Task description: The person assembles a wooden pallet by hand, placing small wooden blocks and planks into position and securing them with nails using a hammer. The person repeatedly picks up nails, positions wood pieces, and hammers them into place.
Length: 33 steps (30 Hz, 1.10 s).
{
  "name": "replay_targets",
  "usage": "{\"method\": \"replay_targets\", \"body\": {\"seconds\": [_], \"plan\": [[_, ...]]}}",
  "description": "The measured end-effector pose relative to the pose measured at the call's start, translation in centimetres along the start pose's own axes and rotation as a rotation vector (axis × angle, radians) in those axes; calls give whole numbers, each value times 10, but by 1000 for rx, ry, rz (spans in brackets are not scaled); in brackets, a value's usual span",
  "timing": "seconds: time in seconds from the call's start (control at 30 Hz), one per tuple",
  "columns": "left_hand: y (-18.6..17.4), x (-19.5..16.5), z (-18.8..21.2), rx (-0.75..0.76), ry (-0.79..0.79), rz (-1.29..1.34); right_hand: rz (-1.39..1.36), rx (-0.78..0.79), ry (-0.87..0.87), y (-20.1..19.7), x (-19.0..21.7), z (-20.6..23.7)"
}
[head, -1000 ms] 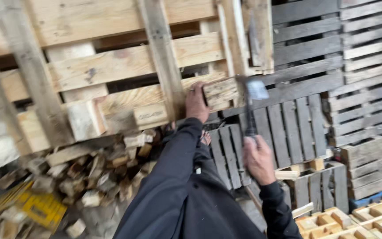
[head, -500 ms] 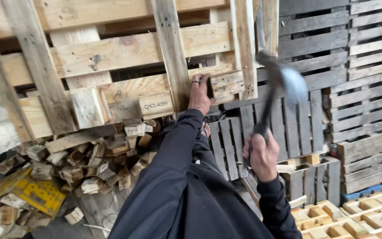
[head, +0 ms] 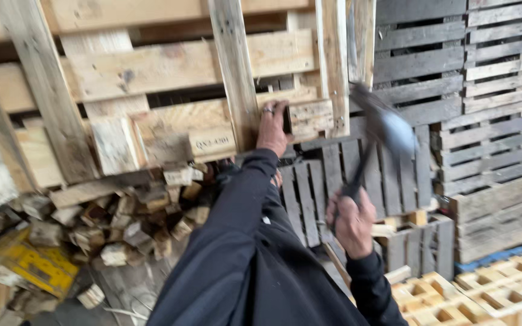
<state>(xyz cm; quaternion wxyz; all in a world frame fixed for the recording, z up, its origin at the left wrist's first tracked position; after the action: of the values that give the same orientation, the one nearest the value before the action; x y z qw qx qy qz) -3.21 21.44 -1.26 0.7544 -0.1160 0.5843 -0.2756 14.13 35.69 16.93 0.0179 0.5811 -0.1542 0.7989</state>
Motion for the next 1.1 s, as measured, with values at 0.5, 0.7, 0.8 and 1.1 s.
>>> {"method": "replay_targets", "body": {"seconds": [0.5,0.7,0.8,1.1], "plan": [[-15,-1,5,-74,108,0,245,52,35,2,-75,-23],[-22,-6,30,18,-70,4,37,99,374,5,-81,-15],[-53,-8,82,-139,225,-77,-26,160,280,8,-73,7],[-197,96,148,-325,113,-391,85,335,535,76,-127,8]]}}
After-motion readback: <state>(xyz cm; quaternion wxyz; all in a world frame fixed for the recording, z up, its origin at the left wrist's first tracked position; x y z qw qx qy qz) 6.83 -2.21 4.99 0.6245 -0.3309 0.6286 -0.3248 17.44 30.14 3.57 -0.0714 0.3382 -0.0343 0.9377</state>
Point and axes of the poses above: each hand's wrist, its own z-axis away from the middle knuckle, its own y-axis out of the palm, x = y × z, the point moved 4 cm from there along -z, towards the middle knuckle, and after that the axes turned 3 degrees about -z, right-handed, at the moved point
